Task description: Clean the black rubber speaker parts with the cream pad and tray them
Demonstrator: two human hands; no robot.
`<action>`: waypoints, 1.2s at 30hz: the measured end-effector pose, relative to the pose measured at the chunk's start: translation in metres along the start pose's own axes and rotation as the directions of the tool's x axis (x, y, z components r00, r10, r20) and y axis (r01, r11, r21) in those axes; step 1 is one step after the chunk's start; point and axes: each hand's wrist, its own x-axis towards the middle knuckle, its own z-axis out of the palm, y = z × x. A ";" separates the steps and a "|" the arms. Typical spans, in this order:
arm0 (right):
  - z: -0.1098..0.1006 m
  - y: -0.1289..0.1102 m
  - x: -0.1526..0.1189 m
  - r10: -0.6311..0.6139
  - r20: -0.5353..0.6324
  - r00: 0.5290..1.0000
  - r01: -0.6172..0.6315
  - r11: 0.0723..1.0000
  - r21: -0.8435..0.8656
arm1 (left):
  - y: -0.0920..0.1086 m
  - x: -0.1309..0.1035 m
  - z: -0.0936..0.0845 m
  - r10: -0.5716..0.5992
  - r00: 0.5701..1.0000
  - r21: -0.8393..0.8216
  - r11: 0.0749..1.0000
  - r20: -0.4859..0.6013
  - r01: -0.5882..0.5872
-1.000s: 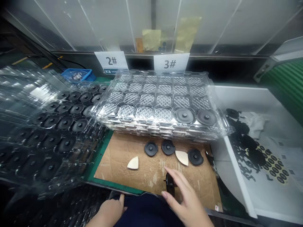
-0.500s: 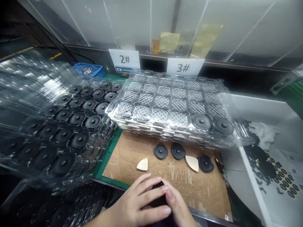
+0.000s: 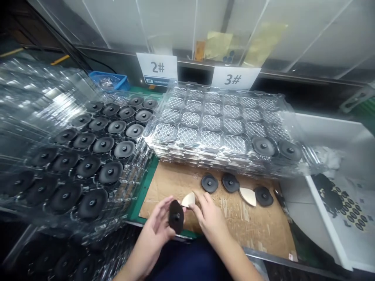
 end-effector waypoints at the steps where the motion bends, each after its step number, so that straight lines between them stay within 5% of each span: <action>1: 0.007 0.001 0.006 0.001 -0.021 1.000 -0.002 1.000 -0.027 | 0.001 0.000 -0.005 -0.084 0.996 -0.182 0.980 -0.027 0.078; 4: 0.026 0.005 0.013 -0.054 -0.037 0.998 0.052 0.996 -0.069 | 0.008 -0.002 -0.018 -0.176 0.984 -0.476 0.868 -0.032 0.140; 7: 0.029 0.004 0.012 -0.146 -0.004 0.989 0.146 0.988 -0.057 | 0.015 -0.004 -0.021 -0.173 0.983 -0.544 0.831 -0.059 0.113; 11: 0.002 -0.019 0.012 -0.206 -0.015 0.979 0.205 0.979 -0.011 | 0.020 -0.006 -0.012 -0.184 0.982 -0.526 0.838 -0.030 0.141; 15: -0.035 -0.070 0.006 -0.192 -0.179 0.965 0.205 0.977 0.057 | 0.020 -0.003 0.003 -0.162 0.987 -0.486 0.863 -0.010 0.137; 19: -0.051 -0.101 -0.005 -0.250 -0.365 0.897 0.331 0.927 0.176 | 0.017 0.000 0.019 -0.149 0.989 -0.482 0.865 0.011 0.136; 22: -0.052 -0.084 -0.011 -0.137 -0.405 0.904 0.246 0.941 0.231 | 0.018 -0.004 0.027 -0.135 0.989 -0.460 0.875 0.062 0.148; 25: -0.047 -0.040 -0.014 -0.017 -0.358 0.933 0.099 0.972 0.213 | 0.021 -0.008 0.030 -0.124 0.987 -0.435 0.887 0.102 0.157; 30: -0.023 0.022 -0.025 -0.043 -0.287 0.957 0.090 0.984 0.154 | 0.018 -0.008 0.040 -0.134 0.965 -0.464 0.856 0.228 0.228; 33: -0.024 0.025 -0.037 -0.044 -0.379 0.924 0.105 0.985 0.140 | 0.012 -0.003 0.050 -0.153 0.930 -0.478 0.823 0.333 0.307; 36: -0.050 0.005 -0.053 -0.073 -0.478 0.875 0.159 0.977 0.143 | 0.006 0.003 0.061 -0.192 0.889 -0.472 0.790 0.416 0.391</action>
